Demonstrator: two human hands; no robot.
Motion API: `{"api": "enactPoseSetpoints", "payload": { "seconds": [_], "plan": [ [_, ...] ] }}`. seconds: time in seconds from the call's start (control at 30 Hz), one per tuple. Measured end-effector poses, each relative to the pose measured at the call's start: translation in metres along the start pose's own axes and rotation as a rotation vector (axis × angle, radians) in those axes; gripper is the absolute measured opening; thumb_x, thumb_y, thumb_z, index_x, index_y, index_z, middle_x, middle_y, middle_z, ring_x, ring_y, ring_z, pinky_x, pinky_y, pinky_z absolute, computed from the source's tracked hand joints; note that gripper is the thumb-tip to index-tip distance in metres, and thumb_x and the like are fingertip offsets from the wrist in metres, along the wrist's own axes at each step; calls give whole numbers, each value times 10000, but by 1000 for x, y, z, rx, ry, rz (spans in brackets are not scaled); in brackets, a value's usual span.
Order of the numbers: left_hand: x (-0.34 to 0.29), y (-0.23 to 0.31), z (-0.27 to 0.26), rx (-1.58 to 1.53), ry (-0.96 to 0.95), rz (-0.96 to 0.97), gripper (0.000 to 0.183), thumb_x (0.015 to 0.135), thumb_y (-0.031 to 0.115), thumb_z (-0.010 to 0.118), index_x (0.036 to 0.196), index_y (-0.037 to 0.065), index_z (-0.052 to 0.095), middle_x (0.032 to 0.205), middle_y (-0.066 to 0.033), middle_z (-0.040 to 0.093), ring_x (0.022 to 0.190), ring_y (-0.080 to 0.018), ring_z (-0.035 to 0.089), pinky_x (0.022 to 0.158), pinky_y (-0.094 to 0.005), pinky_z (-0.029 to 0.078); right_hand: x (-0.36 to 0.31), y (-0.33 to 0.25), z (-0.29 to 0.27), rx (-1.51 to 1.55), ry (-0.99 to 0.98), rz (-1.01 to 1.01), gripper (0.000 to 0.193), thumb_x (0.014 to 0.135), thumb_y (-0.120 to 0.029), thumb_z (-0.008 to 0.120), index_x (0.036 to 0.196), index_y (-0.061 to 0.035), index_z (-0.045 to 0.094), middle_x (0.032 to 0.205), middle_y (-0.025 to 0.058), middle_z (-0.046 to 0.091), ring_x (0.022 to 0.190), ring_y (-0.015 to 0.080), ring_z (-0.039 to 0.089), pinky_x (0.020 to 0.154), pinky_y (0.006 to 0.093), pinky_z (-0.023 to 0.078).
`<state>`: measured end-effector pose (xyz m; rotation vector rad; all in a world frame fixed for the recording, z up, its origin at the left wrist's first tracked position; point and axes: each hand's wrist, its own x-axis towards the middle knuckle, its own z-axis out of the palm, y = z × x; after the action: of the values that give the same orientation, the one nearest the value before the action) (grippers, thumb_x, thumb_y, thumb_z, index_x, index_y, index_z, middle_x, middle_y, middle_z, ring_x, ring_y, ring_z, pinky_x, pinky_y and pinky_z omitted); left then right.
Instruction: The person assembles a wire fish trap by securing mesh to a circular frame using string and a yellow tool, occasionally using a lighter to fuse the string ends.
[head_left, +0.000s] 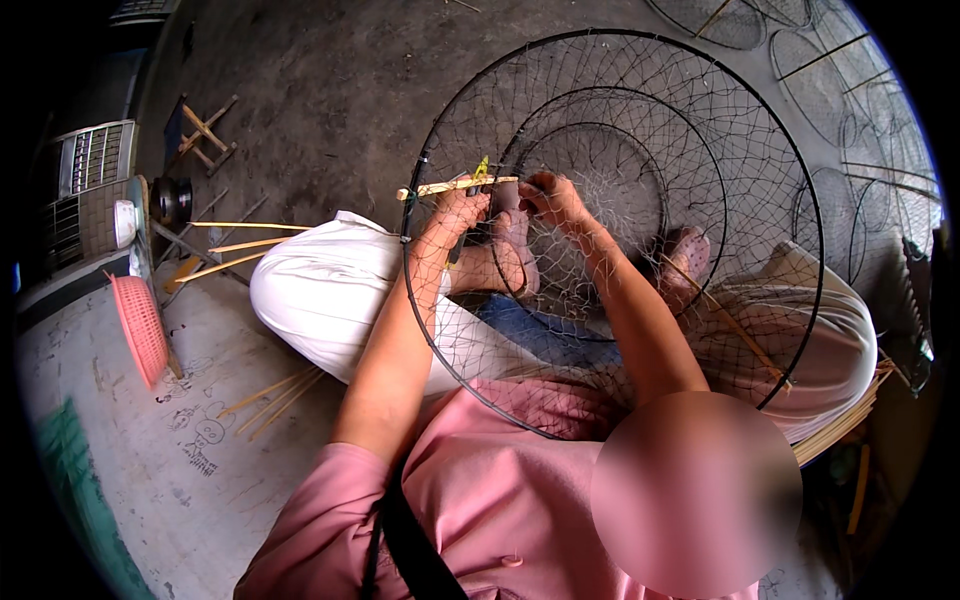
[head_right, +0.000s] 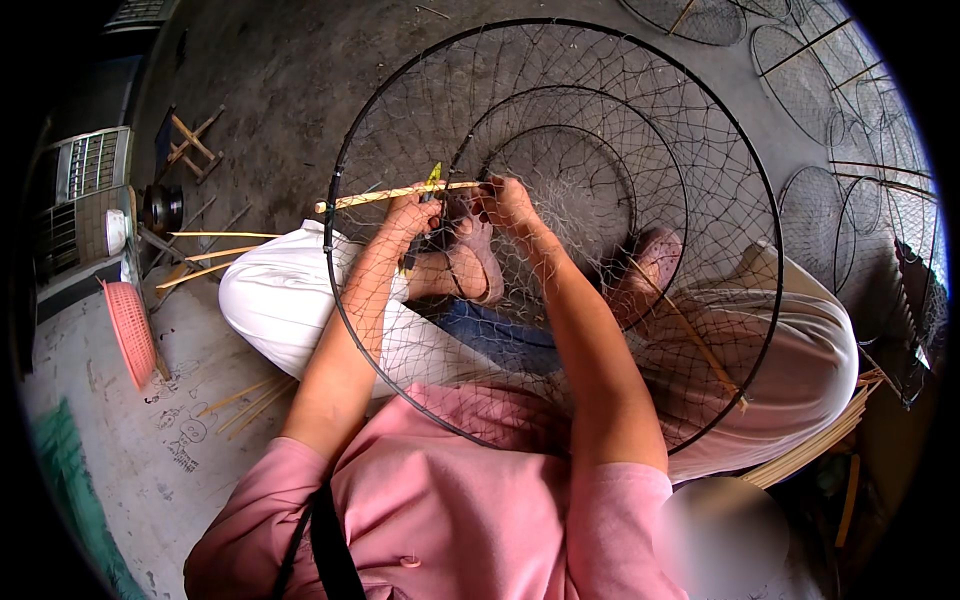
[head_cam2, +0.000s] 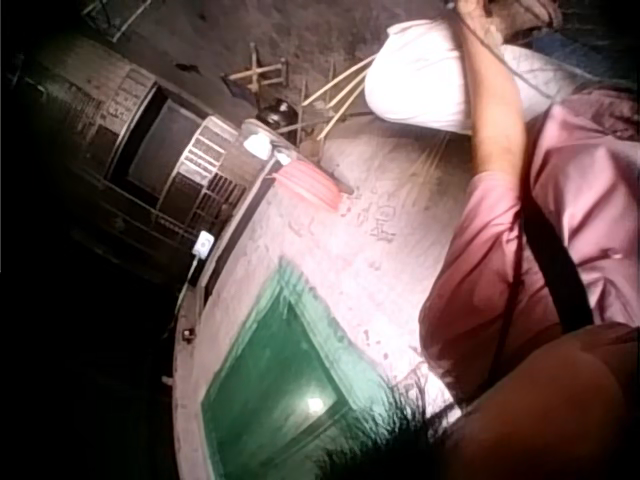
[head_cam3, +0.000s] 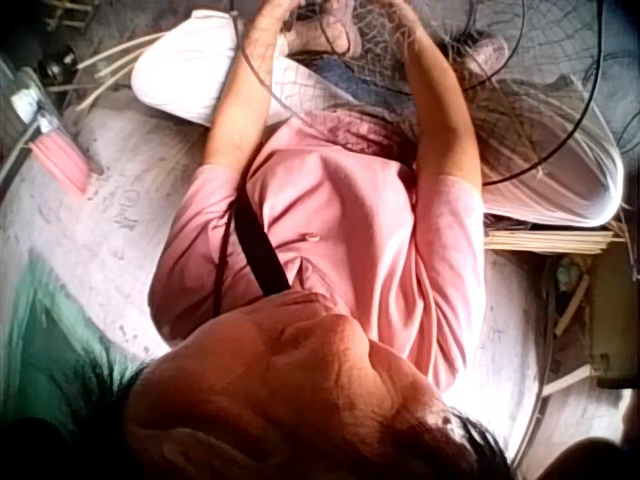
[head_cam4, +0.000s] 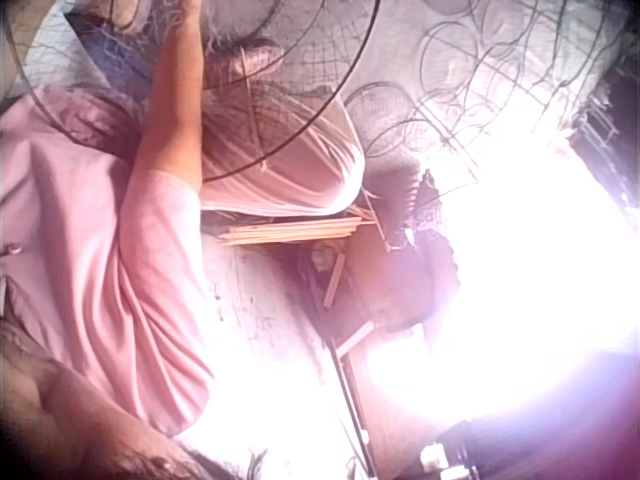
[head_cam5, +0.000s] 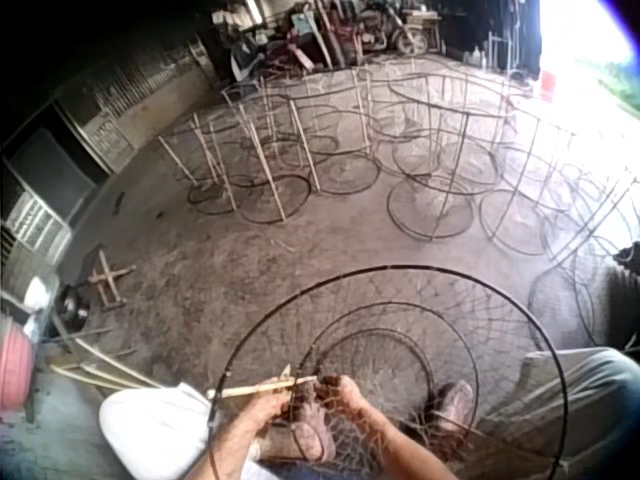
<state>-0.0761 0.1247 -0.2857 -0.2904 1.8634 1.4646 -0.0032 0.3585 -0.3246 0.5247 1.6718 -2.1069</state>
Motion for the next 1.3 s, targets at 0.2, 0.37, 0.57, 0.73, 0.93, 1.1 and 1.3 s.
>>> {"api": "enactPoseSetpoints", "payload": {
  "seconds": [0.2, 0.37, 0.57, 0.73, 0.93, 1.1, 1.3],
  "plan": [
    [4, -2, 0, 144, -29, 13, 418, 1044, 57, 718, 1455, 65, 639, 925, -5, 727, 670, -90, 645, 560, -234, 488, 15, 17, 16, 74, 106, -4, 263, 1111, -211, 725, 1082, 50, 739, 905, 99, 778, 811, 139, 735, 710, 330, 584],
    [30, -8, -1, 351, -38, 77, 416, 1062, 83, 707, 1474, 51, 652, 929, -11, 728, 691, -84, 644, 574, -241, 499, 49, 45, 21, 292, 80, -26, 272, 1113, -186, 724, 1108, 85, 727, 907, 99, 764, 776, 149, 702, 692, 336, 571],
    [31, -16, 0, 502, 63, 223, 452, 1049, 157, 758, 1463, 10, 653, 948, -22, 716, 722, -95, 625, 613, -265, 521, 44, 29, 43, -151, 163, -57, 276, 1076, -214, 741, 1142, 52, 776, 1033, 217, 816, 842, 287, 787, 755, 418, 606],
    [47, -38, -13, 572, 147, 373, 479, 1005, 89, 804, 1440, -34, 646, 966, -59, 738, 748, -121, 659, 627, -264, 543, 49, 30, 45, -197, 121, -39, 229, 1072, -164, 736, 1149, 48, 776, 1034, 213, 817, 870, 267, 779, 778, 414, 608],
    [59, -50, -43, 68, 179, 177, 307, 987, -19, 771, 1277, -4, 670, 834, -77, 729, 601, -173, 679, 524, -302, 563, 35, 19, 35, -25, 37, -48, 273, 1070, -195, 773, 1163, 58, 731, 1028, 130, 791, 878, 181, 723, 770, 356, 590],
    [44, -44, -97, 92, 506, 376, 132, 1019, 91, 716, 913, 14, 696, 707, -41, 672, 551, -149, 659, 490, -319, 512, 7, -36, 50, -524, 42, -409, 376, 1026, -261, 827, 1233, 25, 698, 1148, 134, 776, 1005, 235, 732, 855, 386, 600],
    [-48, 18, -57, 424, 476, 374, 197, 1000, 147, 725, 870, 15, 658, 734, -113, 687, 580, -240, 683, 519, -408, 513, -113, -129, 106, -1601, -169, -770, 305, 1004, -160, 716, 1291, -55, 716, 1148, 106, 718, 1117, 270, 700, 961, 377, 568]
  ]
}}
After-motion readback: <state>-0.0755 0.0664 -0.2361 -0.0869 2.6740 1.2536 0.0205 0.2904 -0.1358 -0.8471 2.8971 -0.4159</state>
